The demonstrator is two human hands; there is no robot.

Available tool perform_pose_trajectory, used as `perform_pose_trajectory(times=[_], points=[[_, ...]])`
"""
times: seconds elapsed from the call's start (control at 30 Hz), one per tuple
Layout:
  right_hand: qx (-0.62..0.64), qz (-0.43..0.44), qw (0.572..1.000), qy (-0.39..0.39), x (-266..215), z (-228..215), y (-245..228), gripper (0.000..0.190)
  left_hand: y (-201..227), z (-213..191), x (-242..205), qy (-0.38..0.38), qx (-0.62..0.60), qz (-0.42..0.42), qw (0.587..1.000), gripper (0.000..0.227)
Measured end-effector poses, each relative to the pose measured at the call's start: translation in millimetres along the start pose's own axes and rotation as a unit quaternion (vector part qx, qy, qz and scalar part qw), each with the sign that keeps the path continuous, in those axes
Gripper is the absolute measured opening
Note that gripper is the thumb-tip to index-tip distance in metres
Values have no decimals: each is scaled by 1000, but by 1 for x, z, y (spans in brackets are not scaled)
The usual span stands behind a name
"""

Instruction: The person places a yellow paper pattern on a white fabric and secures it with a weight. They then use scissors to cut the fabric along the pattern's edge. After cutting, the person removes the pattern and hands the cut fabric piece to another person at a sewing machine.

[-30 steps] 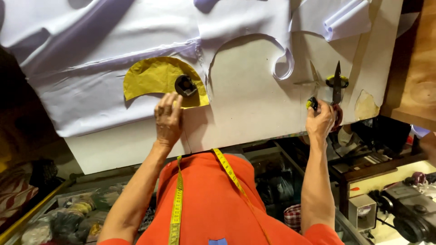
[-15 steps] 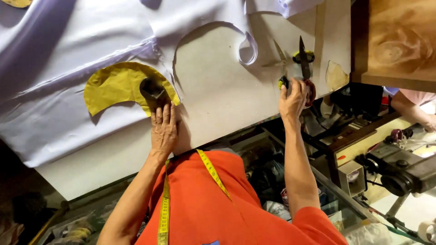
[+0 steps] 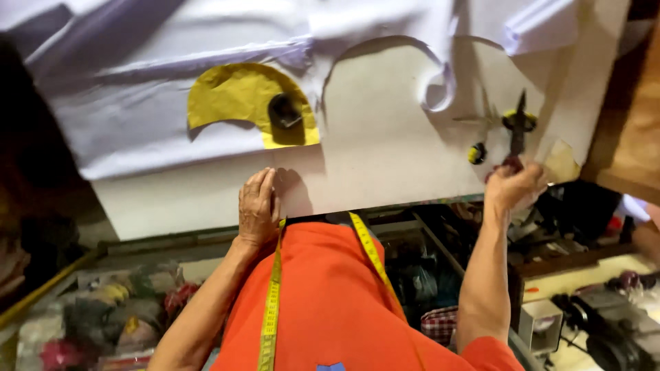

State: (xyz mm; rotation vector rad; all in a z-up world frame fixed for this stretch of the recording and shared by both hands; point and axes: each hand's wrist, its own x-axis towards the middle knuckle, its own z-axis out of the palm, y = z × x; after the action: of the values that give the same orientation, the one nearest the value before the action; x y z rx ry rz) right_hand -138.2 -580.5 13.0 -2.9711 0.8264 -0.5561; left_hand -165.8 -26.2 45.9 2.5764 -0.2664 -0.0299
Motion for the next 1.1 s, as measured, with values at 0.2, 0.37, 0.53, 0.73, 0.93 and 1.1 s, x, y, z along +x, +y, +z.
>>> perform_pose_trajectory(times=[0.2, 0.37, 0.53, 0.73, 0.93, 1.1], points=[[41, -21, 996, -78, -28, 9, 26, 38, -7, 1, -22, 19, -91, -93, 991, 35], [-21, -6, 992, -125, -16, 25, 53, 29, -7, 4, 3, 19, 4, -90, 996, 42], [-46, -6, 971, -234, 4, 18, 65, 27, -20, 9, 37, -2, 219, 0, 976, 55], [-47, 63, 952, -297, 18, -5, 50, 43, -38, 20, 31, 2, 270, 33, 962, 54], [-37, -11, 976, -212, -4, -56, 19, 25, -38, 18, 34, 29, 280, 57, 958, 51], [355, 142, 860, -339, -55, -104, -76, 25, -50, 55, 26, 43, 209, 48, 976, 57]])
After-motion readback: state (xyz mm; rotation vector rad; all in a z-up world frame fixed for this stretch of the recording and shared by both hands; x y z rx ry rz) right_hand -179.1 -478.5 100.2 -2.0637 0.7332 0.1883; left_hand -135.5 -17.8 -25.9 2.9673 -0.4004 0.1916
